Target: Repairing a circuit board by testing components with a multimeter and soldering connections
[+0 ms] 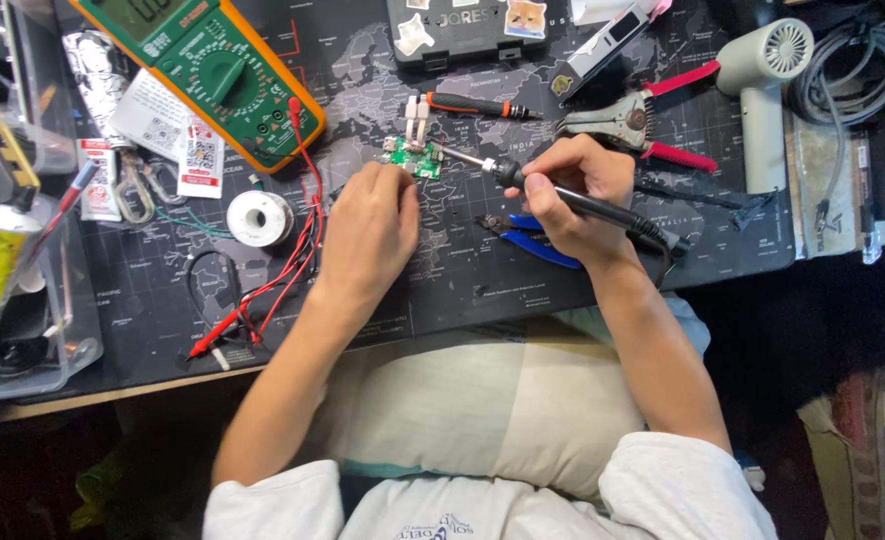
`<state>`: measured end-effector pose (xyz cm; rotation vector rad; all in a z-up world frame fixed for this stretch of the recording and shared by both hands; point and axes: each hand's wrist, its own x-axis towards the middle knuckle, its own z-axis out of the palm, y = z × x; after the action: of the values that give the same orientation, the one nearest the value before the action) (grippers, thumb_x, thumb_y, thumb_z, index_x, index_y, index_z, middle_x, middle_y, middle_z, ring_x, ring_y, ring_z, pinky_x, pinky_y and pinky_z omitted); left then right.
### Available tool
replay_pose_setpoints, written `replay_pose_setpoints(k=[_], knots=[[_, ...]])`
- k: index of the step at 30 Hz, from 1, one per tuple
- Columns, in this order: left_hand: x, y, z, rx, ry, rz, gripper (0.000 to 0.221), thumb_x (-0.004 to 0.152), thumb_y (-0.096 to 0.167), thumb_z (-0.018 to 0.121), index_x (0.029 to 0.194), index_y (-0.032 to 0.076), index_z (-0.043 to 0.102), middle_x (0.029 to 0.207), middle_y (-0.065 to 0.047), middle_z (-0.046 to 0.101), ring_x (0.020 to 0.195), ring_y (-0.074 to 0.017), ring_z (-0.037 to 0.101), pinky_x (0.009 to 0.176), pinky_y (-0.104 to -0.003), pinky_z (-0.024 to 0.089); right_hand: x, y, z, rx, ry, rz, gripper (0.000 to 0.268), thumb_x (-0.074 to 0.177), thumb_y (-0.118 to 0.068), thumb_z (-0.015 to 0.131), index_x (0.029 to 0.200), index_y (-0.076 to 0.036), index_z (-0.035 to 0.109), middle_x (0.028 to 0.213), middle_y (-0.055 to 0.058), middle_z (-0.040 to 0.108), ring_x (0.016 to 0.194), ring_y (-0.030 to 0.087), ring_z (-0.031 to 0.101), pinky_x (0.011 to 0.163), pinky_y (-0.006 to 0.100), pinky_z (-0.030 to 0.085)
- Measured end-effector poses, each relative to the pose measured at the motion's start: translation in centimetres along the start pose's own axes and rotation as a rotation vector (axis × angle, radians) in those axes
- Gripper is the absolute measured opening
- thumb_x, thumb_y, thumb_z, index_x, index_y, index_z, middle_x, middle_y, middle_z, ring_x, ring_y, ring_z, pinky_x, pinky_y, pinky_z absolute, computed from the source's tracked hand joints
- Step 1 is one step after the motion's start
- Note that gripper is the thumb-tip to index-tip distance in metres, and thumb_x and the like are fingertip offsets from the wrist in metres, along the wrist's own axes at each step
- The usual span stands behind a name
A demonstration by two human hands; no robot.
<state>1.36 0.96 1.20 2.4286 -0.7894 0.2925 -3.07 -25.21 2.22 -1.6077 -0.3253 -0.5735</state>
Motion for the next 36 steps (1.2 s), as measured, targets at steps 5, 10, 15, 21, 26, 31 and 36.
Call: replay_pose_setpoints(k=[5,10,15,21,26,31,36], knots=[[1.0,-0.3,-1.1,-0.009,-0.128,0.006,0.005,0.103,0.007,0.067,0.104,0.003,0.063,0.087,-0.015,0.059,0.084,-0.0406,0.072,0.076,-0.047,0.06,0.1,-0.3,-0.3,-0.008,0.011,0.018,0.013,0.101,-0.001,0.076,0.095,0.01,0.072,0.071,0.019,0.072,0.056,0.019,0.072,0.051,0.026,0.057],[1.1,-0.4,-0.6,0.059,-0.085,0.026,0.005,0.105,0.01,0.067,0.103,0.007,0.064,0.087,-0.01,0.057,0.082,-0.0341,0.072,0.073,-0.041,0.061,-0.3,-0.6,-0.8,-0.11,-0.063,0.018,0.008,0.098,-0.002,0.08,0.091,0.001,0.077,0.069,0.01,0.073,0.055,0.016,0.068,0.049,0.025,0.053],[0.4,0.0,0.2,0.142,-0.056,0.029,0.006,0.106,0.011,0.066,0.101,0.009,0.065,0.088,-0.006,0.056,0.081,-0.0291,0.071,0.072,-0.037,0.06,-0.7,-0.1,-0.9,-0.283,-0.108,0.023,0.013,0.098,-0.008,0.084,0.087,-0.003,0.077,0.068,0.008,0.074,0.054,0.021,0.069,0.053,0.027,0.056],[0.6,0.2,0.6,0.159,-0.001,0.018,0.01,0.106,0.014,0.065,0.097,0.01,0.064,0.084,-0.003,0.054,0.079,-0.0254,0.069,0.068,-0.032,0.06,-0.8,0.3,-0.5,-0.297,-0.14,0.002,0.016,0.1,-0.006,0.08,0.085,-0.005,0.075,0.065,0.006,0.071,0.05,0.02,0.065,0.051,0.026,0.054],[0.7,0.3,0.8,0.151,0.009,-0.009,0.011,0.107,0.014,0.065,0.096,0.01,0.064,0.082,-0.003,0.054,0.077,-0.0244,0.068,0.066,-0.031,0.06,-1.1,0.5,-0.7,-0.283,-0.145,0.02,0.017,0.1,-0.006,0.08,0.085,-0.004,0.074,0.066,0.006,0.073,0.05,0.02,0.066,0.051,0.026,0.054],[0.7,0.3,0.9,0.146,0.014,-0.013,0.012,0.104,0.013,0.067,0.094,0.01,0.063,0.079,-0.003,0.053,0.076,-0.0246,0.068,0.061,-0.031,0.06,-1.2,0.7,-0.7,-0.285,-0.166,0.017,0.016,0.1,-0.005,0.08,0.085,-0.003,0.075,0.068,0.007,0.074,0.053,0.02,0.068,0.054,0.025,0.055],[0.8,0.4,0.9,0.169,0.017,-0.013,0.012,0.103,0.013,0.067,0.093,0.011,0.063,0.079,-0.002,0.053,0.076,-0.0232,0.068,0.06,-0.029,0.06,-0.9,0.3,-0.4,-0.284,-0.19,0.019,0.015,0.1,-0.003,0.079,0.086,-0.003,0.075,0.071,0.008,0.075,0.055,0.022,0.07,0.055,0.026,0.056]])
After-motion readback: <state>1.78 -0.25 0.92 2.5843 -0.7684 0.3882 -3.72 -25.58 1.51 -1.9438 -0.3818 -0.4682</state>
